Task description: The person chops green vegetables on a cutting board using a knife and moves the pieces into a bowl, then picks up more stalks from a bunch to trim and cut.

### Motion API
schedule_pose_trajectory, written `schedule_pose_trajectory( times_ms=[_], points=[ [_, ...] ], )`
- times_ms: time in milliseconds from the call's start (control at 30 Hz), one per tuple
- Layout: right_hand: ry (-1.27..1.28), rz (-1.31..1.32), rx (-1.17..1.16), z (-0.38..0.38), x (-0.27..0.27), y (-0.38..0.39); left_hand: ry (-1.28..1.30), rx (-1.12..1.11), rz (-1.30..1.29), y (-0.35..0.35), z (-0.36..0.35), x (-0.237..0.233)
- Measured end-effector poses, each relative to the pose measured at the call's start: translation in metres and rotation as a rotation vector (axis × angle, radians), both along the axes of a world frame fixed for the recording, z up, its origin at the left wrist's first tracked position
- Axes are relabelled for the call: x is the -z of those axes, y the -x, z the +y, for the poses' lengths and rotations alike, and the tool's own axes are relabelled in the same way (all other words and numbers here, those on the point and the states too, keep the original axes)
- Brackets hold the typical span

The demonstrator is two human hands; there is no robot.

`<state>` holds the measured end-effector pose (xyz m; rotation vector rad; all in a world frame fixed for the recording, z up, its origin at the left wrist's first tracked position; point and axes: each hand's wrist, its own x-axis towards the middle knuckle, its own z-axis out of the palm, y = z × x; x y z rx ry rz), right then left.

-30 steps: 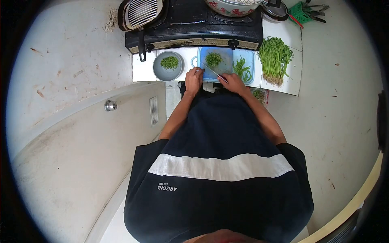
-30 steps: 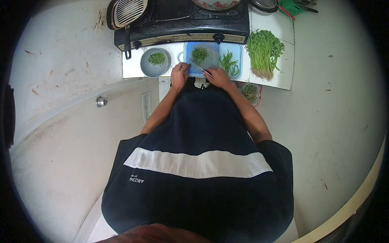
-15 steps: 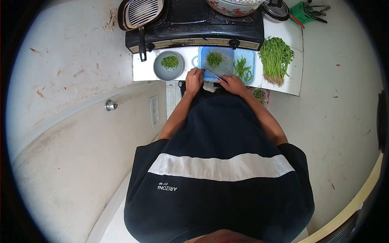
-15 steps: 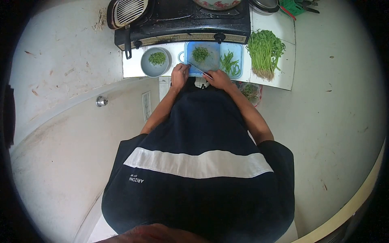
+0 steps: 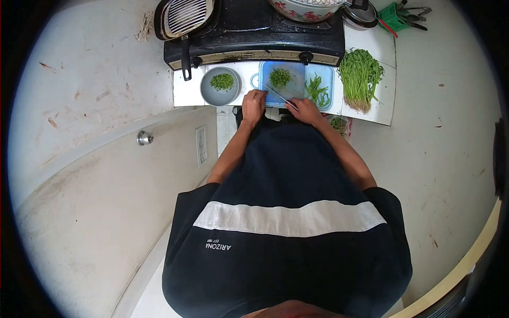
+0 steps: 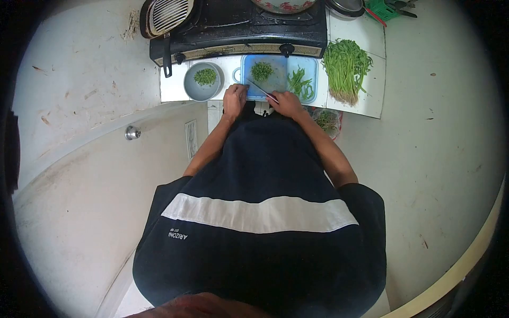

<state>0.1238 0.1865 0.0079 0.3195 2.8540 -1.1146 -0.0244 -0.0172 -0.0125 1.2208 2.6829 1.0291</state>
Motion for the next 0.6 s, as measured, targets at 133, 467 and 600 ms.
schedule_pose_trajectory(
  times_ms=[133, 467, 600],
  points=[
    [0.018, -0.002, 0.043, 0.002, -0.004, 0.002, -0.01, -0.015, -0.016, 0.001, 0.003, -0.002],
    [0.143, -0.033, -0.062, -0.001, 0.0, -0.013, -0.055, -0.214, -0.198, 0.001, -0.009, -0.011],
    [0.053, -0.043, -0.032, -0.001, 0.002, -0.011, -0.076, -0.274, -0.244, 0.002, -0.008, -0.007]
  ],
)
